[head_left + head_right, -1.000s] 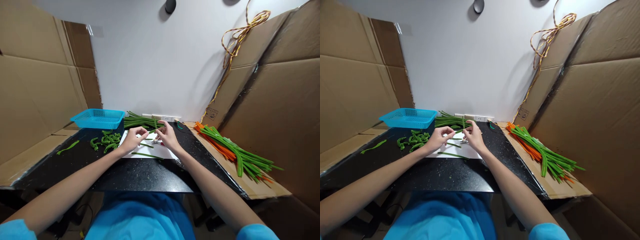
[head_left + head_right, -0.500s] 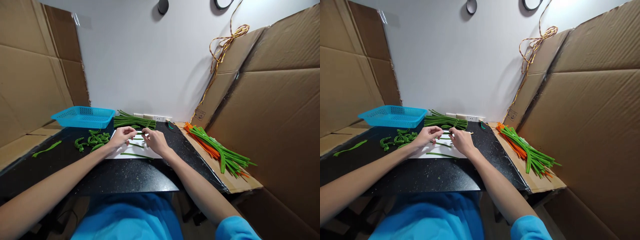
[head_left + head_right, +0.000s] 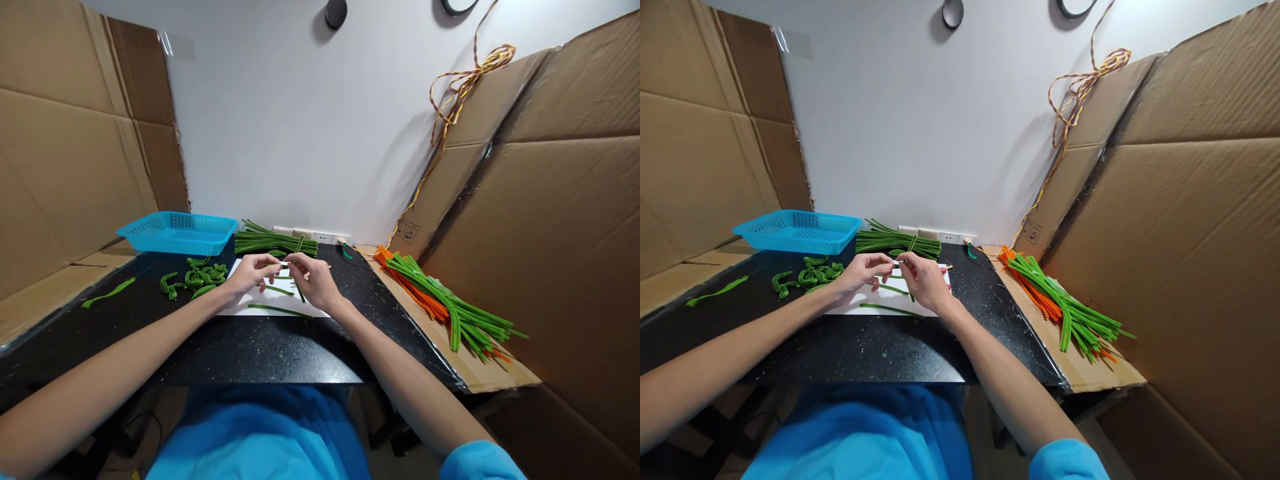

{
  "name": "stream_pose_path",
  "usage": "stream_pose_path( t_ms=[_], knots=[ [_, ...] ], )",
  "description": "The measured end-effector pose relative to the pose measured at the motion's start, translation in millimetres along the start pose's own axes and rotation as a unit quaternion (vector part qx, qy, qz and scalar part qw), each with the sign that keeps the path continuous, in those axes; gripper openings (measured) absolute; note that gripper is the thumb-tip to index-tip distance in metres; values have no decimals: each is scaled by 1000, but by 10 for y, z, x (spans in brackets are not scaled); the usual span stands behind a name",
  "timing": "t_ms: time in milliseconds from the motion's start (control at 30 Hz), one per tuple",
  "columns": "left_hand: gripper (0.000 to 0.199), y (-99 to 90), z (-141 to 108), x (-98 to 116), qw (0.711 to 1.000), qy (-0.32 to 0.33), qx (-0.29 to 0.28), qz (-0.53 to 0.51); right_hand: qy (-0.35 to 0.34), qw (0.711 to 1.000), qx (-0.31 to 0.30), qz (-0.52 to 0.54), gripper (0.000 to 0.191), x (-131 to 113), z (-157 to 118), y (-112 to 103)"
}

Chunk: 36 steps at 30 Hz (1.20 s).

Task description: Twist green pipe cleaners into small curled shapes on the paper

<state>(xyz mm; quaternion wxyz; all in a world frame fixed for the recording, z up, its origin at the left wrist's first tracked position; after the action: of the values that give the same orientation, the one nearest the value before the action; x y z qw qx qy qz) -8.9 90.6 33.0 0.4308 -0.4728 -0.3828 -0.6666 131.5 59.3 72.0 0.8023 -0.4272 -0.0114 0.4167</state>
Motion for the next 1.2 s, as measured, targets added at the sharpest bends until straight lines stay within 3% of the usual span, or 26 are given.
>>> stream_pose_path(
  t_ms=[267, 500, 667, 933, 1200],
  knots=[
    [39, 172, -74, -185, 988, -107, -84, -69, -1, 997, -24, 71, 26, 43, 6, 57],
    [42, 37, 17, -163, 989, -75, -25, -125, 34, 994, 3, 102, 32, 129, 8, -3],
    [39, -14, 22, -215, 989, -85, -19, -116, 55, 988, -4, 143, 31, 179, 14, 64],
    [53, 9, 47, -165, 993, -44, -14, -113, 7, 995, 30, 96, 25, 63, 24, -65],
    [58, 81, -5, -137, 989, -69, -36, -128, -13, 996, 40, 76, 24, 2, 8, -87]
  ],
)
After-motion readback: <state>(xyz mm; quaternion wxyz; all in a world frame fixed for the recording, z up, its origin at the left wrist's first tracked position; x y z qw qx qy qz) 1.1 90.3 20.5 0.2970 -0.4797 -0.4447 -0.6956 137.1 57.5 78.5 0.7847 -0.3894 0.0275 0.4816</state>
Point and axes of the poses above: each hand's wrist, its own z-axis towards the middle knuckle, its own y-axis out of the palm, x = y × z, the point moved 9 cm from there along z, towards the middle knuckle, and after that the axes turned 12 degrees about -z, right-handed, at the moved point
